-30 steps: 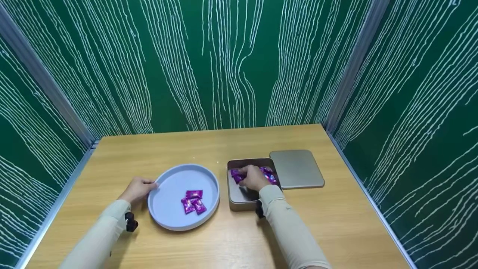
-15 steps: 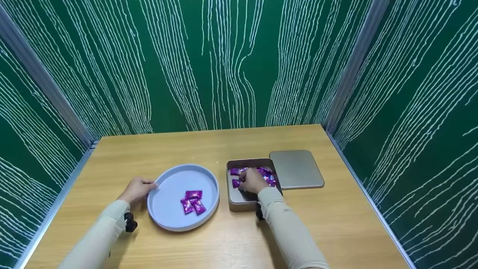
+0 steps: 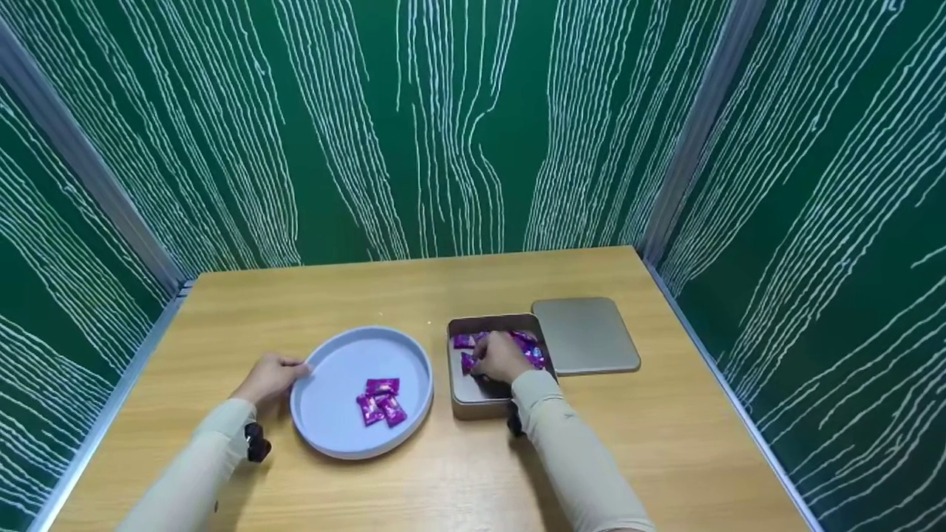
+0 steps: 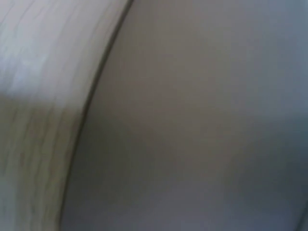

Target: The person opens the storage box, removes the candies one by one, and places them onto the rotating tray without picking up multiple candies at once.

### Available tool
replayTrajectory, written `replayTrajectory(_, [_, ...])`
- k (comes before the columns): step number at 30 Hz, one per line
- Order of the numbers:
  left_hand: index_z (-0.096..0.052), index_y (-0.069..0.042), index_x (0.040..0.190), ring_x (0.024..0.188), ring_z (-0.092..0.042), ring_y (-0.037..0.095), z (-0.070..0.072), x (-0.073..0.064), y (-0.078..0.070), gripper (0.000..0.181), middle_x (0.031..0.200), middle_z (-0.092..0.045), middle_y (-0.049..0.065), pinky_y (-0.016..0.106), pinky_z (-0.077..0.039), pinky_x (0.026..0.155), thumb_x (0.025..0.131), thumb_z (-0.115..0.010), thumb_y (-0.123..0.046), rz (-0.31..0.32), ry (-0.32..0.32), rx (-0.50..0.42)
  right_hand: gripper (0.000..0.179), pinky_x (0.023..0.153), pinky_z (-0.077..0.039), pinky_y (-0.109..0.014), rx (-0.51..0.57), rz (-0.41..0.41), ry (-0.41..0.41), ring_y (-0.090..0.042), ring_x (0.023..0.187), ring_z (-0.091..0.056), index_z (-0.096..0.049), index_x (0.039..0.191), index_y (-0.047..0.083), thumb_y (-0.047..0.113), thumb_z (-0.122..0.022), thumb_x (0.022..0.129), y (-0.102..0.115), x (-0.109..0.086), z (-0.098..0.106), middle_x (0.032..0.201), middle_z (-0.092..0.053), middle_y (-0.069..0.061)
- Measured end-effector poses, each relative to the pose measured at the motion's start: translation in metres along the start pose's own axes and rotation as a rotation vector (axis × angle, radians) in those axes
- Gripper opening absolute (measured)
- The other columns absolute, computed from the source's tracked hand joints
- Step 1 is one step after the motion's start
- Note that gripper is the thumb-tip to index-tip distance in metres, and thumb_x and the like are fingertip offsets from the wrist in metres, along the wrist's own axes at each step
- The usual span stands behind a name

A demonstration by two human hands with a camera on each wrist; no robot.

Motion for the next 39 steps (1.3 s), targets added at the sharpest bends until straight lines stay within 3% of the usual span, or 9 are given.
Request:
replayTrajectory(13, [-0.077, 0.008, 0.123, 0.1, -0.076, 0.023, -0.001, -0.001, -0.002, 0.029, 0.122, -0.078, 0.027, 0.036, -0.065, 0.089, 0.104, -0.069, -0.013, 0.011, -0.003, 0.008, 0.014, 0.077, -0.056, -0.035, 0.046, -0.022, -0.043, -0.016, 0.079, -0.064, -0.078, 0.085, 0.003, 0.005, -0.091, 0.081, 0.009, -0.002, 0.011, 0.085, -0.078, -0.007])
replayTrajectory(20, [-0.078, 0.007, 0.122, 0.093, -0.075, 0.019, -0.001, 0.001, 0.001, 0.028, 0.119, -0.079, 0.024, 0.03, -0.065, 0.081, 0.103, -0.069, -0.012, 0.015, -0.002, -0.019, 0.014, 0.083, -0.057, -0.04, 0.023, -0.034, -0.08, -0.021, 0.088, -0.067, -0.08, 0.095, 0.003, 0.003, -0.083, 0.081, 0.015, -0.003, 0.024, 0.096, -0.08, -0.01])
replayTrajectory(25, [-0.077, 0.007, 0.124, 0.092, -0.075, 0.019, -0.001, 0.002, 0.001, 0.029, 0.121, -0.078, 0.025, 0.029, -0.065, 0.079, 0.103, -0.069, -0.012, 0.013, 0.001, -0.015, 0.016, 0.081, -0.055, -0.035, 0.116, -0.086, -0.092, -0.021, 0.089, -0.065, -0.078, 0.1, 0.002, 0.002, -0.078, 0.084, 0.015, -0.004, 0.03, 0.098, -0.077, -0.01])
replayTrajectory(28, [-0.077, 0.007, 0.125, 0.096, -0.076, 0.021, 0.0, 0.001, 0.001, 0.03, 0.123, -0.078, 0.026, 0.032, -0.066, 0.082, 0.103, -0.069, -0.013, 0.014, -0.002, -0.007, 0.016, 0.074, -0.053, -0.03, 0.197, -0.087, -0.096, -0.021, 0.087, -0.063, -0.077, 0.101, -0.001, -0.001, -0.076, 0.085, 0.017, -0.003, 0.032, 0.097, -0.074, -0.011])
replayTrajectory(31, [-0.076, 0.007, 0.126, 0.1, -0.076, 0.023, 0.0, 0.0, 0.001, 0.031, 0.126, -0.077, 0.027, 0.033, -0.066, 0.086, 0.104, -0.068, -0.014, 0.018, -0.003, -0.002, 0.017, 0.074, -0.052, -0.027, 0.213, -0.076, -0.107, -0.02, 0.087, -0.063, -0.077, 0.102, -0.002, -0.001, -0.076, 0.086, 0.021, -0.002, 0.036, 0.096, -0.074, -0.011])
replayTrajectory(39, [-0.078, 0.007, 0.12, 0.081, -0.071, 0.014, 0.0, 0.001, 0.001, 0.028, 0.112, -0.08, 0.022, 0.023, -0.059, 0.068, 0.103, -0.07, -0.013, 0.002, -0.022, -0.003, 0.022, 0.077, -0.056, -0.03, 0.184, -0.047, -0.098, -0.023, 0.09, -0.066, -0.078, 0.11, -0.003, 0.003, -0.076, 0.089, 0.039, 0.004, 0.043, 0.099, -0.076, -0.014])
Point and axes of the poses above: each hand's wrist, its own x-axis towards the middle knuckle, its own z-axis out of the back of the hand, y = z × x, the point moved 9 cm from there along x, towards the middle knuckle
